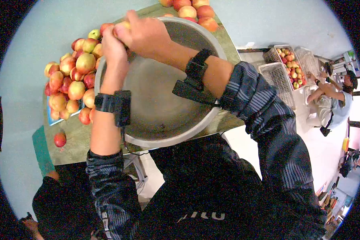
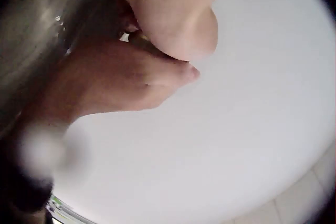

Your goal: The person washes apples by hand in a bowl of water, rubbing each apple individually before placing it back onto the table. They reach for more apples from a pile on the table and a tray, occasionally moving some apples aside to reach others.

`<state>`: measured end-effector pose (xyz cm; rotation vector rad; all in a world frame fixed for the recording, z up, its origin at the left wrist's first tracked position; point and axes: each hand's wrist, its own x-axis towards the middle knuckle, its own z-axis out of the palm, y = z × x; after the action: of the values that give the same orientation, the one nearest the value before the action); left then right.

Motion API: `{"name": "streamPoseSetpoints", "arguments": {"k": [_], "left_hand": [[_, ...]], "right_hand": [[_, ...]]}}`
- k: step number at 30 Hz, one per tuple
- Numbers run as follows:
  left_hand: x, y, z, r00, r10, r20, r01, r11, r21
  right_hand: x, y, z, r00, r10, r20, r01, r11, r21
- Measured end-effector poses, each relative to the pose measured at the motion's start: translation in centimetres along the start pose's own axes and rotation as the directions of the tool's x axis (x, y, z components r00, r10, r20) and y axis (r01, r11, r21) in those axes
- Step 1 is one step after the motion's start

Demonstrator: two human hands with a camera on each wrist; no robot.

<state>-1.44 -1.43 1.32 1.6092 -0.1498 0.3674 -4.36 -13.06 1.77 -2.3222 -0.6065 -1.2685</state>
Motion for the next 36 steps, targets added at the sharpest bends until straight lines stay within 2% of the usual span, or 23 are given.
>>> {"name": "streamPoseSetpoints", "arguments": {"k": [1, 3, 4, 5, 6, 7, 9, 11, 14, 15, 17, 18, 20, 22, 23, 25, 27, 28, 30, 31, 34, 35, 36], "left_hand": [[0.1, 0.4, 0.0, 0.936, 0.353, 0.014, -0.342, 0.896, 0.283], [-0.7, 2.5, -0.1, 0.954, 0.293, 0.058, -0.293, 0.880, 0.374], [-1.3, 3.5, 0.0, 0.963, 0.258, 0.080, -0.268, 0.869, 0.417], [-1.1, 3.3, -0.3, 0.972, 0.195, 0.129, -0.233, 0.858, 0.458], [-1.2, 3.4, -0.1, 0.966, 0.217, 0.140, -0.258, 0.840, 0.477], [-1.4, 3.7, 0.2, 0.959, 0.238, 0.152, -0.282, 0.821, 0.496], [-1.4, 3.6, 0.3, 0.954, 0.257, 0.153, -0.299, 0.815, 0.497], [-0.9, 3.3, 0.3, 0.957, 0.261, 0.127, -0.290, 0.840, 0.458], [-1.2, 3.7, 0.1, 0.950, 0.303, 0.071, -0.299, 0.824, 0.482], [-1.2, 3.5, 0.2, 0.952, 0.304, 0.041, -0.291, 0.856, 0.427], [-1.0, 3.3, 0.5, 0.955, 0.297, -0.029, -0.273, 0.911, 0.309], [-0.9, 3.2, 0.3, 0.948, 0.312, -0.056, -0.278, 0.902, 0.331], [-0.6, 3.3, -0.5, 0.931, 0.349, -0.106, -0.287, 0.881, 0.376], [-0.2, 3.2, -1.0, 0.942, 0.315, -0.115, -0.252, 0.891, 0.378], [-0.2, 3.1, -1.1, 0.947, 0.297, -0.118, -0.237, 0.900, 0.365], [-0.4, 3.0, -1.2, 0.957, 0.270, -0.106, -0.219, 0.913, 0.345], [-0.5, 3.1, -1.1, 0.963, 0.258, -0.071, -0.221, 0.917, 0.333], [-0.4, 3.0, -1.1, 0.961, 0.277, -0.030, -0.250, 0.906, 0.341], [-0.6, 3.0, -1.1, 0.951, 0.306, 0.048, -0.303, 0.884, 0.357], [-0.9, 3.5, -1.2, 0.962, 0.260, 0.083, -0.271, 0.881, 0.387], [-1.0, 3.5, -1.1, 0.893, 0.339, 0.295, -0.447, 0.598, 0.665], [-1.4, 3.4, -0.8, 0.856, 0.350, 0.382, -0.516, 0.519, 0.682], [-1.7, 3.2, -0.4, 0.855, 0.328, 0.402, -0.517, 0.463, 0.720]], "right_hand": [[-0.3, 0.7, 0.8, 0.997, -0.080, -0.013, 0.080, 0.996, -0.051], [-1.2, 1.6, 3.4, 0.982, 0.129, -0.139, -0.103, 0.978, 0.179], [-1.1, 1.4, 3.2, 0.941, 0.335, -0.049, -0.301, 0.896, 0.328], [-1.0, 1.3, 3.1, 0.851, 0.523, 0.043, -0.485, 0.752, 0.446], [0.2, 0.2, 1.4, 0.647, 0.704, 0.293, -0.731, 0.463, 0.502], [0.8, -0.4, 0.5, 0.372, 0.758, 0.537, -0.883, 0.110, 0.456], [0.6, 0.4, 0.9, 0.469, 0.736, 0.488, -0.869, 0.285, 0.405], [0.1, 1.1, 1.1, 0.610, 0.677, 0.412, -0.790, 0.483, 0.377], [-0.3, 1.2, 0.8, 0.824, 0.517, 0.231, -0.567, 0.746, 0.350], [-0.6, 1.4, 0.8, 0.863, 0.477, 0.164, -0.504, 0.798, 0.330], [-1.0, 2.1, 1.3, 0.890, 0.427, 0.159, -0.456, 0.839, 0.297], [-1.3, 2.5, 1.8, 0.879, 0.424, 0.216, -0.473, 0.832, 0.289], [-2.2, 3.1, 2.7, 0.824, 0.394, 0.407, -0.485, 0.862, 0.148], [-2.6, 2.3, 2.5, 0.669, 0.373, 0.643, -0.404, 0.908, -0.107], [-2.7, 2.0, 2.4, 0.577, 0.392, 0.717, -0.476, 0.874, -0.094], [-2.7, 1.3, 2.2, 0.375, 0.391, 0.841, -0.608, 0.788, -0.095], [-2.6, 0.5, 0.8, 0.117, 0.308, 0.944, -0.924, 0.383, -0.011], [-2.2, 0.5, 0.1, 0.017, 0.211, 0.977, -0.991, 0.132, -0.011], [-1.6, 1.6, 0.1, 0.099, 0.188, 0.977, -0.994, -0.028, 0.106], [-1.3, 2.2, 0.3, 0.140, 0.178, 0.974, -0.981, -0.110, 0.161], [-0.2, 3.9, 2.6, 0.355, 0.622, 0.698, -0.923, 0.114, 0.368], [0.2, 3.4, 2.8, 0.187, 0.562, 0.806, -0.840, -0.334, 0.428], [0.7, 2.2, 1.8, 0.171, 0.586, 0.792, -0.855, -0.311, 0.415]]}}
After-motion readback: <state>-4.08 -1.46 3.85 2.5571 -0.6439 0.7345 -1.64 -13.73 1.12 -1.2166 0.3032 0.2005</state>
